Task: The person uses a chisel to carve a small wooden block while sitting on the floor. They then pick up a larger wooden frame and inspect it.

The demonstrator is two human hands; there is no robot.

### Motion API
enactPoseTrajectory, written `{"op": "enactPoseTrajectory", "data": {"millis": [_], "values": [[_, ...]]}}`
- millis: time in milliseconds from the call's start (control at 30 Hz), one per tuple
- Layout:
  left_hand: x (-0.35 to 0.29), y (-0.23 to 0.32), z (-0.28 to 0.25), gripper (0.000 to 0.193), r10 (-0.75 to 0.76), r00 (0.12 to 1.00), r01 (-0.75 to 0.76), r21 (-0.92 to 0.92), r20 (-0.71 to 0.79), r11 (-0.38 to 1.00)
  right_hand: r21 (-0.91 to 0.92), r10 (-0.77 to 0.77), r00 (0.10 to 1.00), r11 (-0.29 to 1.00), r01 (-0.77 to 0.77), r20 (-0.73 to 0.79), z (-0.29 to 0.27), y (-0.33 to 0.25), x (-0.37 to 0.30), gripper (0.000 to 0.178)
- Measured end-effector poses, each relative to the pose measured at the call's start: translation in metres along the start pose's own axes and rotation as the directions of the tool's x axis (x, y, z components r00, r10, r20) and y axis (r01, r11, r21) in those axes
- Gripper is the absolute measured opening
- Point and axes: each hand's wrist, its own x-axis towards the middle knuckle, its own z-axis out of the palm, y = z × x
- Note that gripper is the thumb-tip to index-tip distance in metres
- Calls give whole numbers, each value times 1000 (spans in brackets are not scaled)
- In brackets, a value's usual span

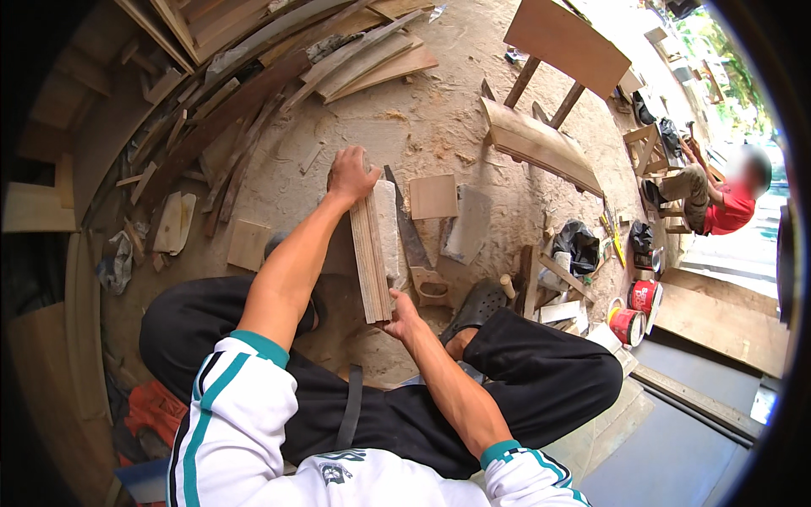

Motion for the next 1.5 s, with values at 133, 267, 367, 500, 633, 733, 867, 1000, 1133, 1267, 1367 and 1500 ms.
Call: {"op": "enactPoseTrajectory", "data": {"millis": [133,267,367,500,633,733,867,1000,1133,1267,1367,1500], "values": [[3,8,1,46,15,1000,-14,-15,10,1000,-11,-44,984,999,47,171,-29,5,42,40],[3,-1,3,44,11,1000,-11,-2,-5,1000,-5,49,979,999,-48,197,-27,0,47,37],[1,-1,3,43,7,1000,-7,-15,-22,1000,-33,83,982,996,-79,171,-16,-2,32,38],[-3,0,-2,41,-53,998,53,-8,-16,999,-477,-89,994,878,46,-69,-5,-10,0,58],[0,7,3,40,-26,997,20,-77,-73,997,-854,-708,706,350,384,28,-30,-25,16,79],[-2,-2,-1,40,-59,997,57,-53,-41,997,-808,-765,585,150,569,269,7,-21,-17,80],[-3,1,1,44,-62,998,62,-24,-19,998,-882,-778,429,-340,326,459,35,14,-43,94],[0,-2,4,49,-22,1000,22,24,14,999,-914,-780,477,-329,238,405,37,22,-35,105],[15,-2,-5,50,-219,946,302,-402,239,865,-923,-801,459,-313,223,383,29,20,-32,102],[18,-69,-18,47,-394,913,355,-677,104,645,-887,-793,400,-380,263,459,48,30,-25,103],[-3,-34,-18,46,-281,931,362,-505,231,784,-906,-804,419,-357,229,422,30,20,-28,102],[-5,-20,-30,52,-208,952,264,-258,224,929,-916,-784,472,-343,209,402,35,21,-31,101]]}}
